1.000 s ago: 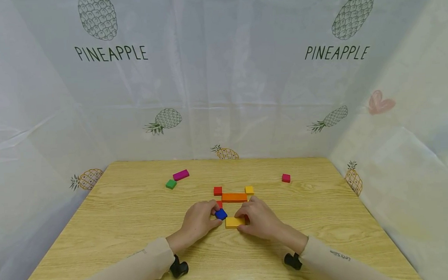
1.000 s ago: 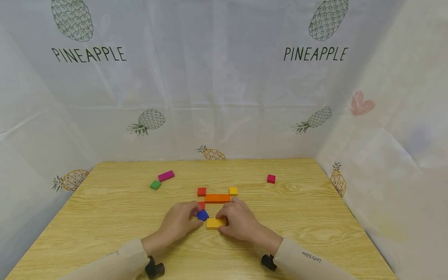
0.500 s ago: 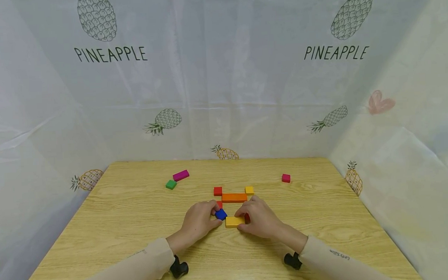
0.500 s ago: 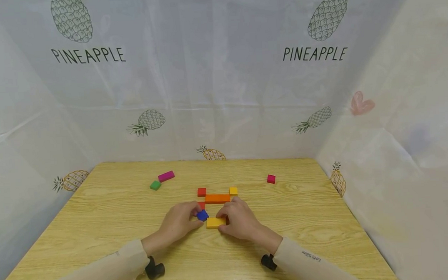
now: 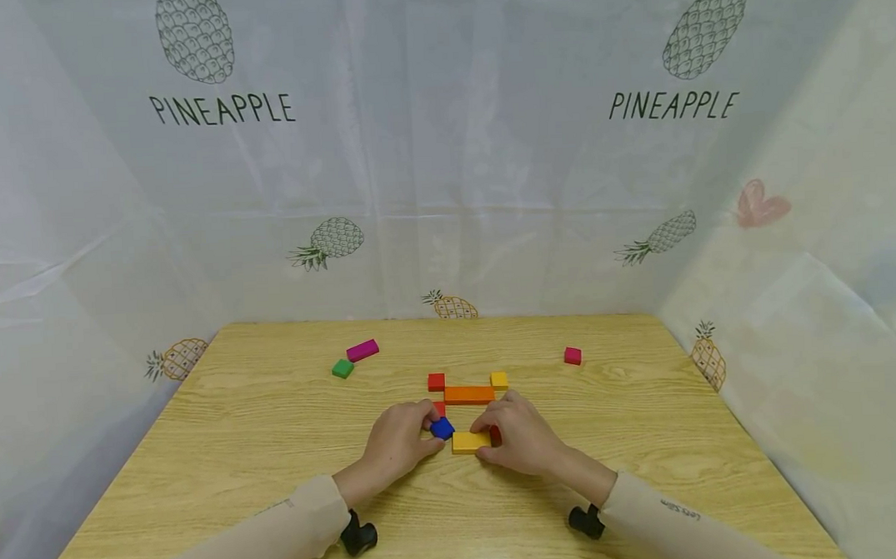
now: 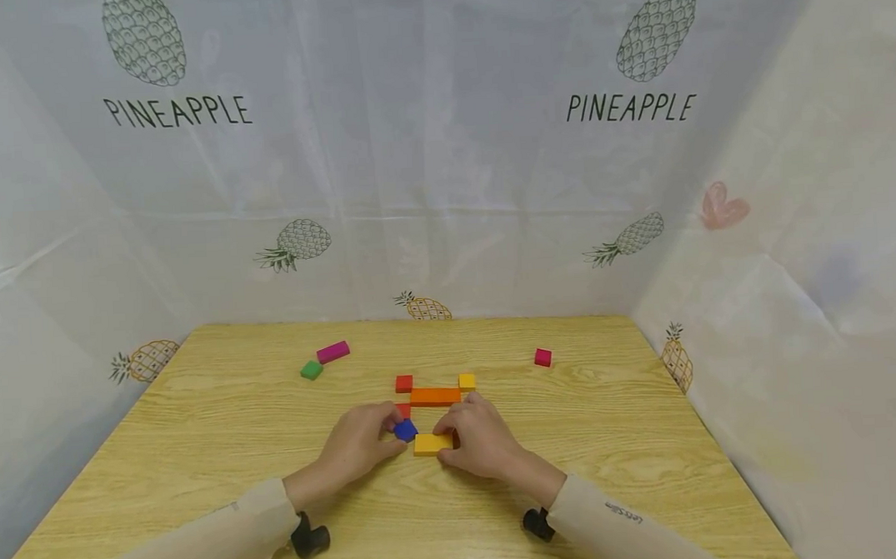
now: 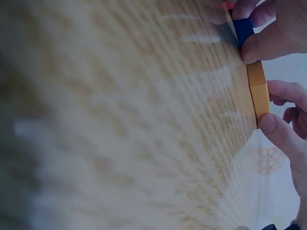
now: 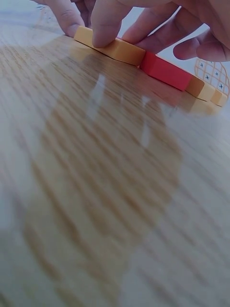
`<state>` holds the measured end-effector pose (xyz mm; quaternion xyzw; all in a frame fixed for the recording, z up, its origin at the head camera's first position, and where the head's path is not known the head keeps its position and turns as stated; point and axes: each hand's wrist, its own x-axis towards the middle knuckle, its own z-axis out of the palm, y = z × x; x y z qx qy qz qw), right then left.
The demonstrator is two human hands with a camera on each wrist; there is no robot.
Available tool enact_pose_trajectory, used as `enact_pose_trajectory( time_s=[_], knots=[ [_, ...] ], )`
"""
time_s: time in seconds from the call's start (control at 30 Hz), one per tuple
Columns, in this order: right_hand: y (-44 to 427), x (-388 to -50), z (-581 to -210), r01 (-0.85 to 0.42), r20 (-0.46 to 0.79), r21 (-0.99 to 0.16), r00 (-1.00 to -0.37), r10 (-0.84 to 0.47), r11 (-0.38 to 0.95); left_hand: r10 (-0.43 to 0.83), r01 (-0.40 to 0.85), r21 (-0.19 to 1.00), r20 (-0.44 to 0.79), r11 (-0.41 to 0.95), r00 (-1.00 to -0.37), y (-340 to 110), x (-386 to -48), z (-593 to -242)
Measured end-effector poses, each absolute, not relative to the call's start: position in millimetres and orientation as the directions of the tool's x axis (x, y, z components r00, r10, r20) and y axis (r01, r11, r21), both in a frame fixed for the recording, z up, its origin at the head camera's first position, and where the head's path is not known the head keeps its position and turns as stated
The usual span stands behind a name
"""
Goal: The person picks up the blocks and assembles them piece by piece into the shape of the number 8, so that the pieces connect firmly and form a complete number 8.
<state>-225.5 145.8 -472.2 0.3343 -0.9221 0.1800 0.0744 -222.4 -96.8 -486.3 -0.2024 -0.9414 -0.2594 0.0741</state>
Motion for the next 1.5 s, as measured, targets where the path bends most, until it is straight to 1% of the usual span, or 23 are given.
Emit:
enact_pose_trajectory(
  time_s=[0.47, 0.7, 1.0, 1.5],
  knots=[
    [146.8, -227.4, -474.6, -0.641, 0.260, -0.274, -0.767, -0.586, 0.717, 0.349, 0.425, 0.466, 0.244, 0.776, -0.905, -97.3, -222.5, -484.6],
    [147.8, -226.7, -473.8, -0.656, 0.279, -0.278, -0.755, -0.594, 0.702, 0.358, 0.443, 0.468, 0.263, 0.765, -0.896, -98.5, -222.8, -484.2],
    [147.8, -227.1, -472.5, -0.664, 0.282, -0.269, -0.747, -0.602, 0.698, 0.358, 0.432, 0.487, 0.242, 0.759, -0.902, -99.1, -221.5, -481.2],
    [147.0, -228.0, -472.6, -0.647, 0.261, -0.283, -0.762, -0.592, 0.708, 0.360, 0.423, 0.491, 0.222, 0.761, -0.906, -100.1, -223.2, -481.9]
  ],
)
